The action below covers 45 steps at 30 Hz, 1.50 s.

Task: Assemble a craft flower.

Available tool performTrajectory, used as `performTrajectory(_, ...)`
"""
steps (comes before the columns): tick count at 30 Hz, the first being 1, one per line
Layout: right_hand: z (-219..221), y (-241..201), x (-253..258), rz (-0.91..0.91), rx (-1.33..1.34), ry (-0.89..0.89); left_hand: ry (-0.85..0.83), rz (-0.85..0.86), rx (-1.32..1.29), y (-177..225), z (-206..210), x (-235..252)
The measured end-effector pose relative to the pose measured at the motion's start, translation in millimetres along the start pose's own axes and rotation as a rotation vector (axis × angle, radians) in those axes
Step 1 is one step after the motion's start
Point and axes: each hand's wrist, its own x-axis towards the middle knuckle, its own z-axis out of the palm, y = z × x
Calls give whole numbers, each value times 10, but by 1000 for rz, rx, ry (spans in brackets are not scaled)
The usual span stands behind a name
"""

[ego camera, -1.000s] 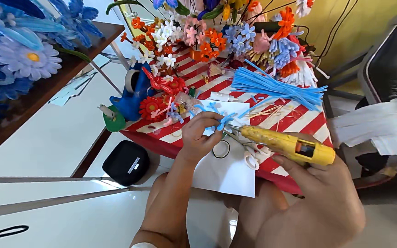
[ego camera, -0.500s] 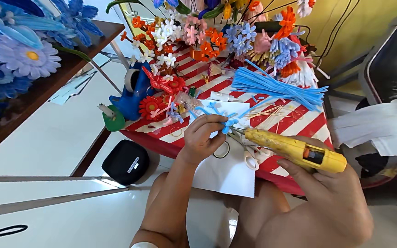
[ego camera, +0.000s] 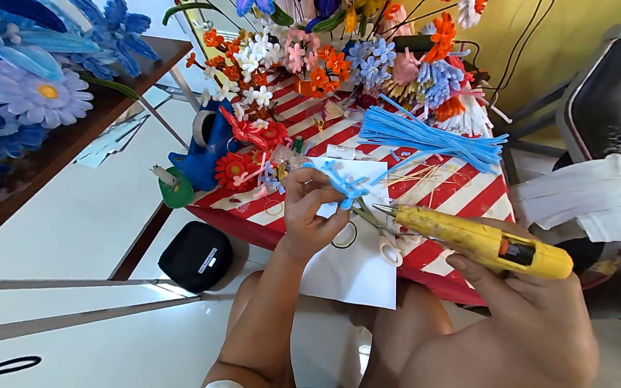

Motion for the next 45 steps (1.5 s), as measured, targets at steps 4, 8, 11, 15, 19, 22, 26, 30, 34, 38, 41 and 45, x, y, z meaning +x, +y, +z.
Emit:
performTrajectory(4, 1, -6, -5, 7, 39, -15, -16, 63, 44, 20, 16, -5)
performTrajectory(8, -13, -12, -19, 20, -4, -1, -19, 125, 90, 58, 29, -5)
performTrajectory(11, -18, -11, -18, 12, -24, -10, -38, 135, 88, 72, 25, -2)
performTrajectory(15, -9, -14, -19, 4, -19, -11, -48, 144, 89, 74, 30, -1)
performTrajectory(19, 3, -21, -16, 10, -37, -18, -48, 168, 124, 91, 46, 2)
performTrajectory(22, 3, -12, -7, 9, -55, -31, -59, 196, 143, 88, 45, -4)
performTrajectory(26, 8, 0, -5, 7, -72, -41, -66, 224, 168, 86, 41, -6)
performTrajectory(30, 21, -4, -5, 10, -77, -41, -75, 221, 172, 92, 35, -3)
performTrajectory(34, 37, -14, 7, 10, -83, -46, -74, 233, 180, 94, 33, 4)
performTrajectory(38, 47, -13, 16, 8, -93, -50, -74, 235, 188, 102, 26, 10)
performTrajectory(41, 45, -15, 16, 8, -96, -60, -76, 226, 189, 112, 18, 14)
performTrajectory(45, 58, -15, 21, -4, -129, -52, -81, 226, 182, 97, 15, 20)
